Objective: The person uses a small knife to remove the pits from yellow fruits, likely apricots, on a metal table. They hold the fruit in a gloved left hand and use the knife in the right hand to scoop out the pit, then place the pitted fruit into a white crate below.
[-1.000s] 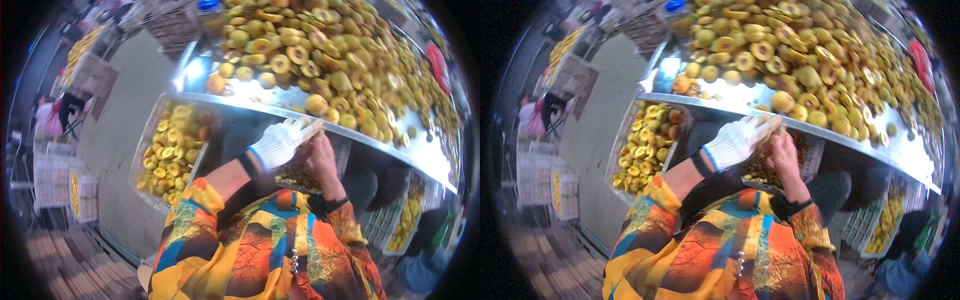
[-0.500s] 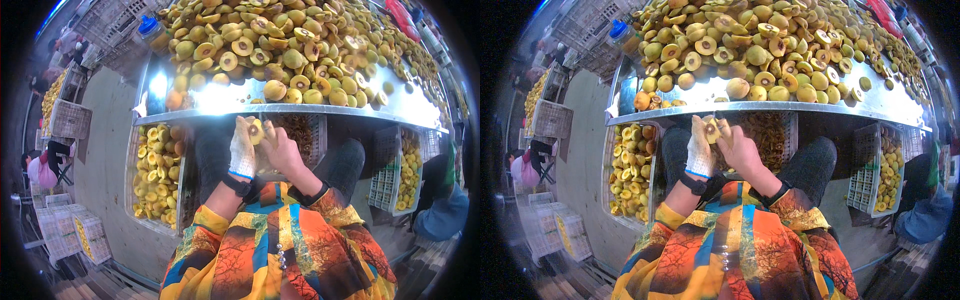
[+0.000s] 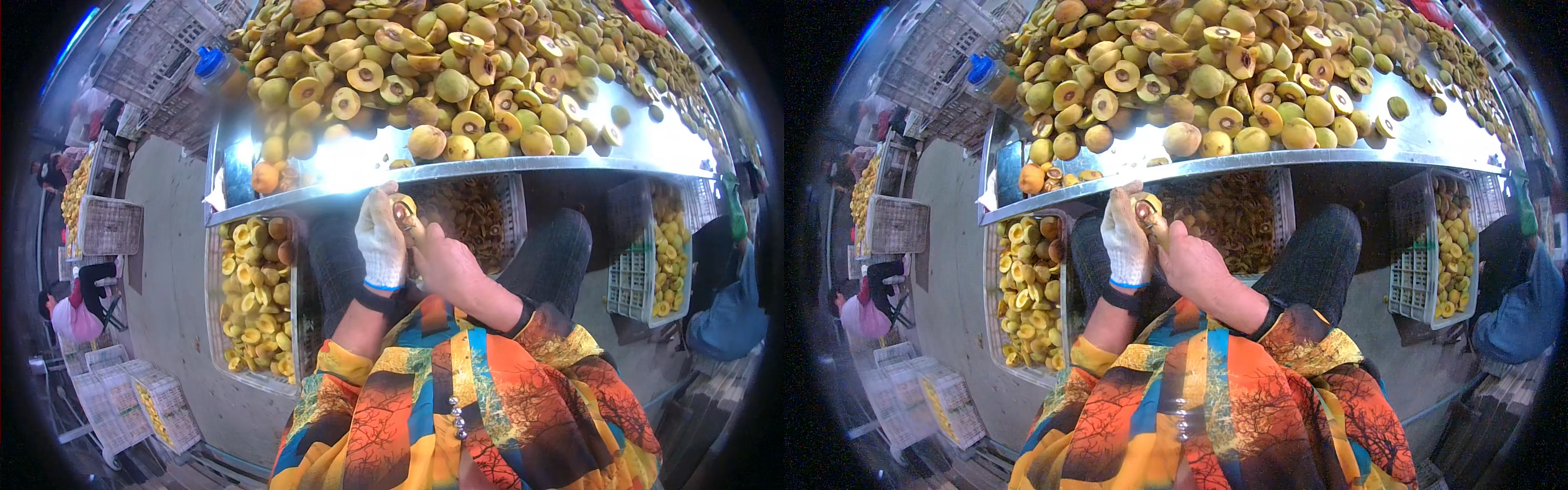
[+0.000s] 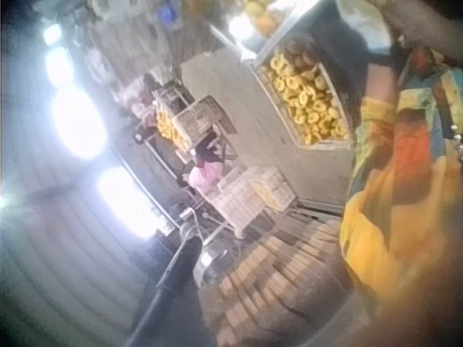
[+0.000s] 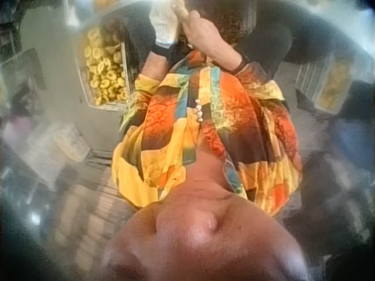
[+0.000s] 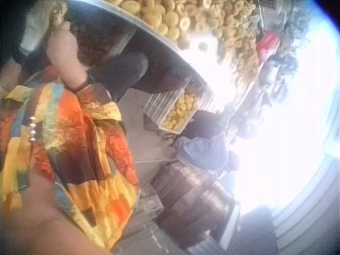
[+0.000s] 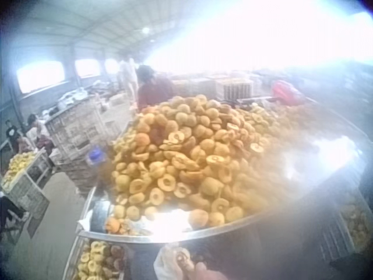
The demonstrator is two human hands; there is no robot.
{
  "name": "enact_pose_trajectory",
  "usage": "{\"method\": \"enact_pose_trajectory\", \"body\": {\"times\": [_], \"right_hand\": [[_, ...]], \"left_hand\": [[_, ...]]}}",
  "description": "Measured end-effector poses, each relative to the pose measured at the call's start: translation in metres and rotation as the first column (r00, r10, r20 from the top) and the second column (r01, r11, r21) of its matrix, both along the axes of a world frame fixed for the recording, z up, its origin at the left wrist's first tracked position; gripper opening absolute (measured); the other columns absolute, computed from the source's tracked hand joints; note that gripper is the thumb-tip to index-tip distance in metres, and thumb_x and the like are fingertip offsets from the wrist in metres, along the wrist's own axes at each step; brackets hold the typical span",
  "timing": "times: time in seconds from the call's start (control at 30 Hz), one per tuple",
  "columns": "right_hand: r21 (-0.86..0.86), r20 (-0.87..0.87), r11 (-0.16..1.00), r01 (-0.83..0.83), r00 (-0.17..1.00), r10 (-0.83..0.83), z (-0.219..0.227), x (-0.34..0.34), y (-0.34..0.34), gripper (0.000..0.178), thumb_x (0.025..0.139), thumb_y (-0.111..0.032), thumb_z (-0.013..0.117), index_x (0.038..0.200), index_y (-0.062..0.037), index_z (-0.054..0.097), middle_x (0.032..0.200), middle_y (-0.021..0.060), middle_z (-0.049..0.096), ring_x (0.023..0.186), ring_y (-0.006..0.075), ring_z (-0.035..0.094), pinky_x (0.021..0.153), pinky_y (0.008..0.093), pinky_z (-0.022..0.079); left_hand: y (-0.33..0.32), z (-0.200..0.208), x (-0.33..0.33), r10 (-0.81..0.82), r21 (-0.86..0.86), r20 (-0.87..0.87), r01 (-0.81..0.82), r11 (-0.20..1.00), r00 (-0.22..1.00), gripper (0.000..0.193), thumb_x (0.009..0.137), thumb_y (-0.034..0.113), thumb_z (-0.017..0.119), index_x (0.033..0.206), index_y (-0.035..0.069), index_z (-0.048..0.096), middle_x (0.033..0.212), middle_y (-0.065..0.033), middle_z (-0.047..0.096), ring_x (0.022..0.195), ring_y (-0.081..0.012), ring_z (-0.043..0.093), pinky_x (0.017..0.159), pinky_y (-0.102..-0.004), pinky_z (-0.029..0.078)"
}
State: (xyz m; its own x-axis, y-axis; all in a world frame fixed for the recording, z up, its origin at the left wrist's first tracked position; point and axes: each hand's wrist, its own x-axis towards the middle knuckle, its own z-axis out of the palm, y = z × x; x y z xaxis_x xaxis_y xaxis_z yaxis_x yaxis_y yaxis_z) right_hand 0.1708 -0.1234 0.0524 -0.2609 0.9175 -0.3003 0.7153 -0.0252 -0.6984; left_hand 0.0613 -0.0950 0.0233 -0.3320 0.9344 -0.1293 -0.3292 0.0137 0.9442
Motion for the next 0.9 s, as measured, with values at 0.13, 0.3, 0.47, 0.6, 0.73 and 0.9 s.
{"method": "enact_pose_trajectory", "body": {"times": [0.13,0.3,0.47,0.6,0.73,0.9], "right_hand": [[0.003,-0.059,0.996,-0.087,0.994,0.087,0.001,0.007,0.001,0.026,0.085,-0.018,0.052,0.089,0.0044,0.039,0.069,0.0297,0.057,0.07,0.0462,0.057,0.062,0.0511,0.045],[-0.056,-0.09,0.996,-0.075,0.993,0.07,-0.001,0.006,0.001,0.028,0.085,-0.02,0.053,0.089,0.0056,0.04,0.069,0.0303,0.056,0.071,0.0466,0.057,0.063,0.0505,0.045],[-0.193,-0.177,0.981,-0.011,0.984,-0.024,0.009,0.0,0.003,0.031,0.082,-0.02,0.053,0.094,0.0077,0.044,0.08,0.0321,0.058,0.081,0.0461,0.058,0.072,0.0483,0.046],[-0.221,-0.16,0.974,-0.046,0.987,0.01,0.001,0.0,0.0,0.035,0.082,-0.021,0.052,0.098,0.009,0.044,0.083,0.0325,0.058,0.084,0.0459,0.058,0.075,0.0468,0.046],[-0.183,-0.255,0.977,-0.113,0.965,0.064,-0.018,0.006,0.001,0.032,0.082,-0.02,0.052,0.096,0.008,0.044,0.075,0.0273,0.059,0.072,0.041,0.06,0.065,0.0431,0.048],[-0.474,-0.509,0.855,-0.213,0.858,-0.068,-0.006,0.014,0.005,0.022,0.081,-0.015,0.052,0.09,0.0035,0.044,0.057,0.0109,0.052,0.042,0.0201,0.052,0.038,0.0312,0.041]], "left_hand": [[0.009,0.014,-0.016,-0.221,-0.132,-0.052,0.212,0.968,0.974,0.037,0.091,0.032,0.048,0.09,-0.003,0.062,0.077,-0.0074,0.06,0.064,-0.0111,0.056,0.06,-0.0226,0.045],[0.016,0.019,-0.023,-0.378,-0.185,-0.002,0.371,0.91,0.926,0.038,0.09,0.034,0.051,0.089,-0.003,0.062,0.078,-0.0088,0.061,0.066,-0.0132,0.058,0.061,-0.024,0.047],[0.006,-0.003,-0.006,-0.078,0.01,0.055,0.077,0.997,0.995,0.032,0.088,0.029,0.057,0.092,-0.002,0.06,0.076,-0.0108,0.062,0.063,-0.0165,0.06,0.056,-0.0249,0.049],[0.01,-0.007,-0.006,-0.06,-0.121,0.161,0.08,0.989,0.985,0.028,0.088,0.026,0.058,0.084,-0.001,0.06,0.07,-0.0122,0.061,0.051,-0.0165,0.057,0.046,-0.0253,0.047],[0.01,-0.012,-0.008,-0.089,-0.148,0.174,0.116,0.982,0.981,0.028,0.088,0.025,0.058,0.081,-0.002,0.06,0.067,-0.0119,0.061,0.047,-0.0154,0.055,0.044,-0.0243,0.045],[0.008,-0.012,-0.011,-0.144,-0.097,0.079,0.151,0.984,0.986,0.029,0.087,0.024,0.059,0.077,-0.003,0.061,0.064,-0.0114,0.061,0.047,-0.0138,0.055,0.044,-0.0233,0.043]]}}
